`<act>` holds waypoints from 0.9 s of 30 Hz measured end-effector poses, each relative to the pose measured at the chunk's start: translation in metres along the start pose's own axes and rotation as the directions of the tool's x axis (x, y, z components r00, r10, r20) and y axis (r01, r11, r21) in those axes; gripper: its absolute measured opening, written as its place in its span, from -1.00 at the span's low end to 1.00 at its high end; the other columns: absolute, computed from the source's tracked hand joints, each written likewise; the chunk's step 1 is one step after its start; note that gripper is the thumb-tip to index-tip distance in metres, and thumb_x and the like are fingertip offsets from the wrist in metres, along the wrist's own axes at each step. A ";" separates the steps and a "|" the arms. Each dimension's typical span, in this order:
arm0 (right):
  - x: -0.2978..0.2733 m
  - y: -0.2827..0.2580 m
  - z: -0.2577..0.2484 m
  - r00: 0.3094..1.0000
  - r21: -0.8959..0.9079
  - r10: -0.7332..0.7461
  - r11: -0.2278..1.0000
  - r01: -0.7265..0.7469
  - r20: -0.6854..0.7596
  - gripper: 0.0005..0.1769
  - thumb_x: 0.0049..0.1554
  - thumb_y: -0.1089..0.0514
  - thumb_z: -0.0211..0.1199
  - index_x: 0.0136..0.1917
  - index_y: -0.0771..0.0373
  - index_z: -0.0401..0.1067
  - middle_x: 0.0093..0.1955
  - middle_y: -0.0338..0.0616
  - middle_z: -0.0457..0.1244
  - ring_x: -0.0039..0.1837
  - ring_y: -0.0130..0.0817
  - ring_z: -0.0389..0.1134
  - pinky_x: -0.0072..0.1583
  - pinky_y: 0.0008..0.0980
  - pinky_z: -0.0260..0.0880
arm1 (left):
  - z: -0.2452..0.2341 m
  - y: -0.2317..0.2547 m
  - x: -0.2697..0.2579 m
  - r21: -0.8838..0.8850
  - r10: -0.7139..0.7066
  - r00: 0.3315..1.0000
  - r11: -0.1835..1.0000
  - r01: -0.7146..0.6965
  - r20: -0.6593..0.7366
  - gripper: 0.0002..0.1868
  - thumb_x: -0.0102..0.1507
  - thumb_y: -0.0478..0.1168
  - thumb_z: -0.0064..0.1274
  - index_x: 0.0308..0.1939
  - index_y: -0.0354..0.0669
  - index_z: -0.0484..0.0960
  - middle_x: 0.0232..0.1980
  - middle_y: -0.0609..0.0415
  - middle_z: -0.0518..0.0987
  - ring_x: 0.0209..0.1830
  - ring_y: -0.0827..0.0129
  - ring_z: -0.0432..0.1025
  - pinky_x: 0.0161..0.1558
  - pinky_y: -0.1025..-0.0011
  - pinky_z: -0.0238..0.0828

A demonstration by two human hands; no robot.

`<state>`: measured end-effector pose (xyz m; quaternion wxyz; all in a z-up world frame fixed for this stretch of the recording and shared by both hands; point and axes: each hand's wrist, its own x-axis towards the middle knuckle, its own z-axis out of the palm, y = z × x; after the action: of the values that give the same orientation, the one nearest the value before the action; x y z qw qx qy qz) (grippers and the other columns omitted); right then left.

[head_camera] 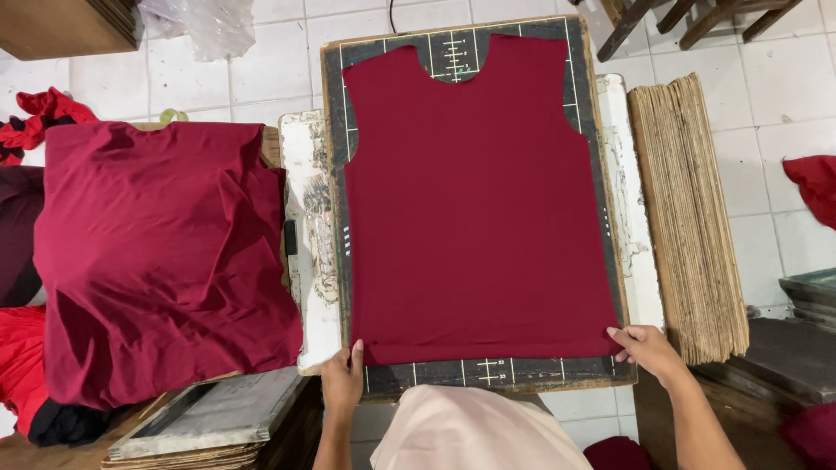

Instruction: The person repeatedly places red sleeveless shirts onto a gridded board, smooths them flat, then removes the board and stacks it aside. The cycle repeats with additional shirts from a nearby pile. The shirts remain on the board at the end of the clip.

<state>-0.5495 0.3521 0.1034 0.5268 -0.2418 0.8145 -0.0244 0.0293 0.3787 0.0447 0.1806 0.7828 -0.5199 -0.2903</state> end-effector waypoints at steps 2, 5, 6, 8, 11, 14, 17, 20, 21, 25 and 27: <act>-0.003 -0.002 0.000 1.000 -0.041 -0.002 0.999 0.002 0.003 -0.56 0.25 -0.12 0.27 -0.15 0.32 0.62 -0.30 0.13 0.44 -0.12 -0.20 0.41 0.10 -0.24 0.32 | -0.001 0.000 0.000 0.002 -0.034 0.999 0.999 0.034 0.034 -0.34 0.40 0.15 -0.07 -0.64 -0.15 0.14 -0.68 0.02 0.19 -0.63 0.26 0.13 -0.42 0.09 0.04; 0.007 0.005 0.001 1.000 -0.046 -0.014 0.999 0.014 -0.004 -0.53 0.21 -0.11 0.32 -0.28 0.34 0.50 -0.34 0.16 0.44 -0.17 -0.20 0.45 -0.01 -0.28 0.34 | -0.001 -0.002 -0.001 -0.005 -0.007 0.999 1.000 0.007 0.040 -0.34 0.41 0.15 -0.08 -0.62 -0.09 0.05 -0.65 0.13 0.01 -0.62 0.36 -0.01 -0.46 0.17 -0.08; 0.003 0.002 0.001 1.000 -0.045 -0.013 0.999 0.013 -0.005 -0.53 0.21 -0.11 0.32 -0.28 0.34 0.50 -0.34 0.16 0.44 -0.17 -0.20 0.45 -0.01 -0.28 0.34 | -0.001 -0.001 -0.001 -0.005 -0.006 0.999 1.000 0.006 0.041 -0.34 0.41 0.15 -0.08 -0.62 -0.09 0.05 -0.65 0.13 0.01 -0.62 0.36 -0.01 -0.46 0.17 -0.08; -0.003 -0.006 0.002 1.000 -0.100 -0.009 0.995 0.008 -0.013 -0.48 0.23 -0.11 0.29 -0.40 0.26 0.32 -0.31 0.19 0.49 -0.15 -0.18 0.51 0.08 -0.21 0.38 | -0.002 0.000 -0.001 0.003 -0.008 0.999 1.000 0.008 0.050 -0.34 0.42 0.15 -0.09 -0.61 -0.10 0.03 -0.64 0.13 0.01 -0.61 0.37 -0.01 -0.45 0.18 -0.10; 0.002 -0.004 0.003 1.000 -0.110 -0.005 0.994 0.002 -0.028 -0.48 0.22 -0.08 0.30 -0.41 0.27 0.32 -0.37 0.21 0.48 -0.19 -0.20 0.48 0.03 -0.27 0.37 | -0.003 0.000 -0.002 0.004 0.037 0.999 0.999 -0.037 0.029 -0.34 0.42 0.11 -0.06 -0.62 -0.10 0.02 -0.65 0.13 0.00 -0.61 0.40 -0.04 -0.47 0.17 -0.13; 0.010 0.005 0.006 0.998 -0.071 -0.036 0.997 0.033 -0.048 -0.41 0.22 -0.05 0.33 -0.46 0.19 0.11 -0.49 0.05 0.33 -0.26 -0.22 0.51 -0.07 -0.32 0.32 | 0.001 -0.004 0.000 0.033 0.041 0.999 0.999 -0.042 0.022 -0.35 0.40 0.11 -0.05 -0.64 -0.16 0.13 -0.68 -0.03 0.15 -0.63 0.24 0.08 -0.42 0.07 -0.02; -0.012 -0.004 0.001 0.999 -0.024 -0.032 0.999 0.031 -0.027 -0.46 0.20 -0.13 0.32 -0.42 0.31 0.45 -0.43 0.05 0.35 -0.11 -0.18 0.37 0.28 -0.25 0.18 | 0.002 -0.008 -0.001 0.070 0.107 0.994 0.992 -0.108 0.018 -0.37 0.39 0.12 -0.06 -0.62 -0.18 0.17 -0.66 -0.11 0.25 -0.62 0.09 0.17 -0.38 0.02 0.03; 0.011 0.042 -0.001 0.965 -0.130 -0.260 0.957 0.260 0.024 -0.65 0.14 -0.11 0.37 -0.29 0.19 0.58 -0.51 -0.15 0.18 -0.35 -0.41 0.16 -0.15 -0.45 0.09 | -0.005 -0.011 -0.007 0.141 0.049 0.994 0.988 -0.063 0.099 -0.45 0.39 0.15 -0.11 -0.49 -0.19 0.58 -0.45 -0.19 0.61 -0.39 -0.09 0.48 -0.16 0.01 0.29; 0.002 0.046 0.001 0.977 -0.125 -0.214 0.969 0.214 0.011 -0.65 0.14 -0.11 0.37 -0.29 0.19 0.58 -0.51 -0.15 0.18 -0.35 -0.41 0.16 -0.15 -0.45 0.09 | -0.009 -0.014 -0.016 0.140 0.050 0.988 0.988 -0.071 0.147 -0.45 0.39 0.15 -0.11 -0.49 -0.19 0.58 -0.45 -0.19 0.61 -0.39 -0.09 0.48 -0.16 0.01 0.29; -0.016 0.057 0.009 0.981 -0.362 -0.100 0.919 0.154 0.163 -0.69 0.13 0.01 0.34 -0.34 0.24 0.50 -0.28 -0.15 0.45 -0.17 -0.39 0.38 -0.07 -0.36 0.21 | -0.003 -0.021 -0.032 0.447 0.014 0.998 0.894 -0.042 0.067 -0.38 0.38 0.30 -0.14 -0.45 -0.12 0.63 -0.45 -0.26 0.60 -0.37 -0.30 0.51 -0.31 -0.13 0.35; -0.031 0.052 0.029 0.973 -0.559 -0.094 0.805 0.200 0.213 -0.52 0.24 -0.11 0.22 -0.42 0.14 0.30 -0.40 -0.22 0.35 -0.34 -0.36 0.23 -0.20 -0.28 0.08 | 0.003 -0.012 -0.038 0.532 0.007 1.000 0.847 -0.015 0.018 -0.32 0.40 0.31 -0.14 -0.55 -0.15 0.54 -0.47 -0.20 0.60 -0.39 -0.27 0.51 -0.35 -0.12 0.36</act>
<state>-0.5330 0.4176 0.1013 0.4947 -0.4534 0.7129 0.2036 0.0247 0.4180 0.0451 -0.0454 0.7970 -0.5857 -0.1400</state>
